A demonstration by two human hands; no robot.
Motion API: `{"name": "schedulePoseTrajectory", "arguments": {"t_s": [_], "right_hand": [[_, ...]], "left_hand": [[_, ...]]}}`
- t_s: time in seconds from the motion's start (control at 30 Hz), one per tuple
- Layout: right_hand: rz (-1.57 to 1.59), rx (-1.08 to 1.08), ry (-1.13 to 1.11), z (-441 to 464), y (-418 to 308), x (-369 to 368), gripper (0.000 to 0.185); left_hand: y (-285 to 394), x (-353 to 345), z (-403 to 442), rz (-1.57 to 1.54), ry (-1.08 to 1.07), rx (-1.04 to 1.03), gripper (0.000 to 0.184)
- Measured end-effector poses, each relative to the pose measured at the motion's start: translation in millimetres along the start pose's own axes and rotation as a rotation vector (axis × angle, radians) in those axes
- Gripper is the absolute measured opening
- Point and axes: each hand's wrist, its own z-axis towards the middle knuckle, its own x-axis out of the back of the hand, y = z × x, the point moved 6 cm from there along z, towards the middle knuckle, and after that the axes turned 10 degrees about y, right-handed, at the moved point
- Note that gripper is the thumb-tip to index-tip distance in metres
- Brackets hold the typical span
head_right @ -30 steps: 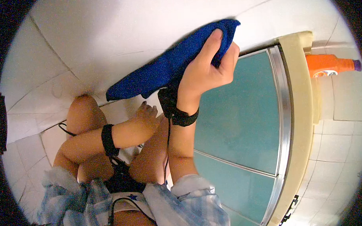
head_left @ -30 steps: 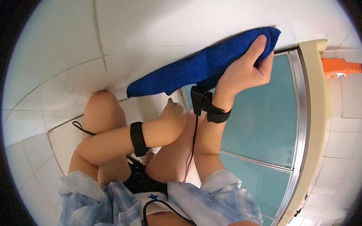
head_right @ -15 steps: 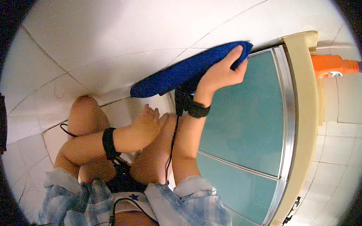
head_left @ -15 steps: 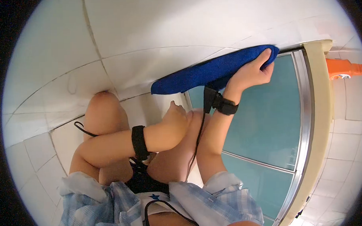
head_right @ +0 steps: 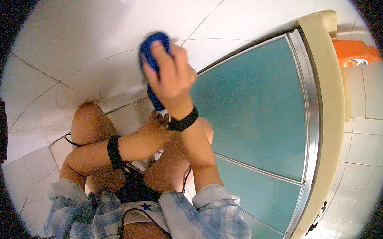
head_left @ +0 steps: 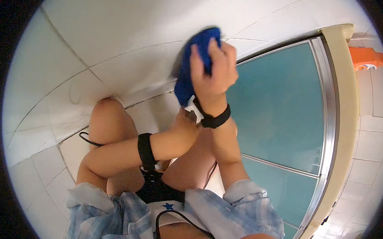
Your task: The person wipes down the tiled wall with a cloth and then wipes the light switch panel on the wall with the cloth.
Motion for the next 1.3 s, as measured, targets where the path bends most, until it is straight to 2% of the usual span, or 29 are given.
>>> {"name": "schedulePoseTrajectory", "arguments": {"t_s": [0.07, 0.1, 0.17, 0.23, 0.33, 0.37, 0.43, 0.5, 0.57, 0.63, 0.7, 0.77, 1.0, 1.03, 1.17, 1.2, 1.27, 1.3], "right_hand": [[-0.081, 0.015, 0.121, 4.7, 23.8, 11.0, 0.025], [-0.212, -0.181, 0.073, 5.6, 45.6, 17.5, 0.019], [-0.276, -0.458, 0.250, 6.7, 83.1, 34.1, 0.026], [-0.143, -0.558, 0.389, 2.7, 114.5, 43.0, 0.028], [-0.205, -0.609, 0.322, -6.4, 121.8, 46.1, 0.020], [-0.206, -0.606, 0.323, -10.1, 118.8, 46.9, 0.020], [-0.230, -0.554, 0.125, -15.3, 89.6, 34.3, 0.017], [-0.160, -0.363, -0.010, -15.0, 53.2, 23.2, 0.018], [-0.059, -0.154, -0.048, -15.0, 23.7, 12.7, 0.022], [0.000, -0.169, -0.065, -20.7, 20.5, 9.6, 0.026], [-0.078, -0.012, -0.047, -12.7, 30.7, 15.7, 0.028], [-0.100, -0.136, -0.008, -7.0, 45.0, 21.6, 0.023], [-0.047, -0.062, 0.087, -7.1, 47.9, 16.6, 0.021], [-0.019, -0.050, 0.109, -7.3, 48.2, 16.0, 0.021], [-0.140, -0.302, 0.288, -11.1, 73.9, 25.9, 0.010], [-0.176, -0.412, 0.309, -10.7, 88.4, 31.9, 0.022], [-0.157, -0.567, 0.367, -11.1, 114.7, 41.7, 0.027], [-0.128, -0.635, 0.374, -12.0, 125.2, 46.0, 0.028]], "left_hand": [[-4.6, 5.8, -1.1, 0.030, 0.065, 0.011, 0.053], [-4.7, 4.6, -1.5, 0.029, 0.065, 0.012, 0.053], [-5.3, 2.8, -2.3, 0.106, 0.085, 0.028, 0.055], [-3.3, 6.2, -2.2, 0.087, 0.058, 0.017, 0.055], [1.4, 4.3, -0.6, 0.057, -0.004, -0.006, 0.056], [3.0, 0.9, 0.1, 0.047, -0.040, -0.017, 0.057], [3.8, -2.8, -2.1, 0.057, 0.023, -0.030, 0.059], [6.8, -3.6, -1.5, 0.062, 0.077, -0.045, 0.060], [6.5, -6.9, 1.6, 0.080, 0.011, -0.033, 0.064], [4.5, -3.6, 2.3, 0.054, 0.006, -0.012, 0.063], [1.9, -0.3, 0.5, 0.031, 0.001, 0.010, 0.062], [0.1, 5.0, -0.1, 0.037, 0.047, -0.003, 0.061], [-3.2, 19.5, -8.2, 0.030, 0.114, -0.008, 0.063], [-3.4, 22.2, -7.8, 0.049, 0.050, -0.008, 0.064], [-3.3, 40.4, -12.9, -0.004, -0.071, 0.001, 0.063], [-2.6, 37.3, -14.3, -0.006, -0.069, 0.000, 0.063], [-1.8, 36.7, -14.7, 0.043, 0.078, -0.003, 0.058], [-0.7, 38.3, -13.8, 0.043, 0.080, -0.005, 0.058]]}}
